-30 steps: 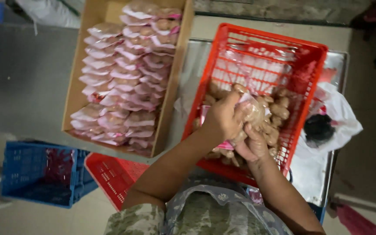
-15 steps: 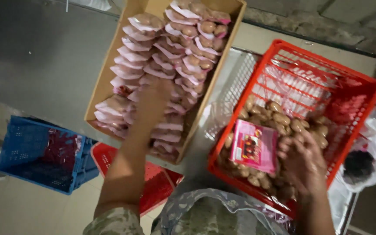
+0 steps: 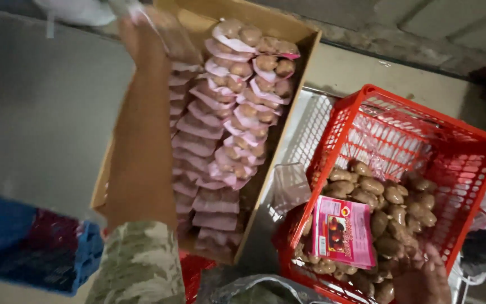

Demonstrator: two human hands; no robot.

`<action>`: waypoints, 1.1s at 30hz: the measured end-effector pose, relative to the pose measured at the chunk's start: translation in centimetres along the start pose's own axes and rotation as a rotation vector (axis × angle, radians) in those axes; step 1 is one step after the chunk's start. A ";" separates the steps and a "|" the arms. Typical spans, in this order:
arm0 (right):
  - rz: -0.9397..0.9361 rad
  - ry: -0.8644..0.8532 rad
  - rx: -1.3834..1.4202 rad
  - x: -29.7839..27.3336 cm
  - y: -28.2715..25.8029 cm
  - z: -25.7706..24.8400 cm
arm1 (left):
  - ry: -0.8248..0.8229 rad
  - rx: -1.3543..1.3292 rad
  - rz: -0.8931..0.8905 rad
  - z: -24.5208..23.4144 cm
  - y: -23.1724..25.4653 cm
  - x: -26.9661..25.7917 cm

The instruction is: The person is putting individual food items from a red crate into small plastic bags and then placing the bags into a cardboard box.

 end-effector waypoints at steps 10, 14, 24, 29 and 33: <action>-0.048 0.277 -0.217 -2.4 -1.2 -3.5 | 0.645 0.389 -0.742 -10.1 -14.6 -3.6; -0.007 0.275 -0.215 -0.8 -0.9 -2.0 | 0.237 1.158 -0.759 -11.0 -14.6 -3.6; 0.043 0.347 -0.987 2.4 2.1 19.9 | -0.086 0.928 -0.855 0.8 4.1 -8.3; -0.050 0.253 -1.182 1.5 0.7 12.2 | -0.409 0.761 -0.632 2.9 2.5 -19.3; -0.016 0.082 -1.445 1.8 0.8 10.5 | -0.781 0.756 -0.478 9.0 6.8 -30.0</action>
Point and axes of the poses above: each hand's wrist, its own x-axis towards the middle knuckle, its own z-axis out of the palm, y = z × x, the point moved 4 cm from there along x, towards the middle knuckle, and after that the axes turned 7 degrees about x, right-handed, at the moved point
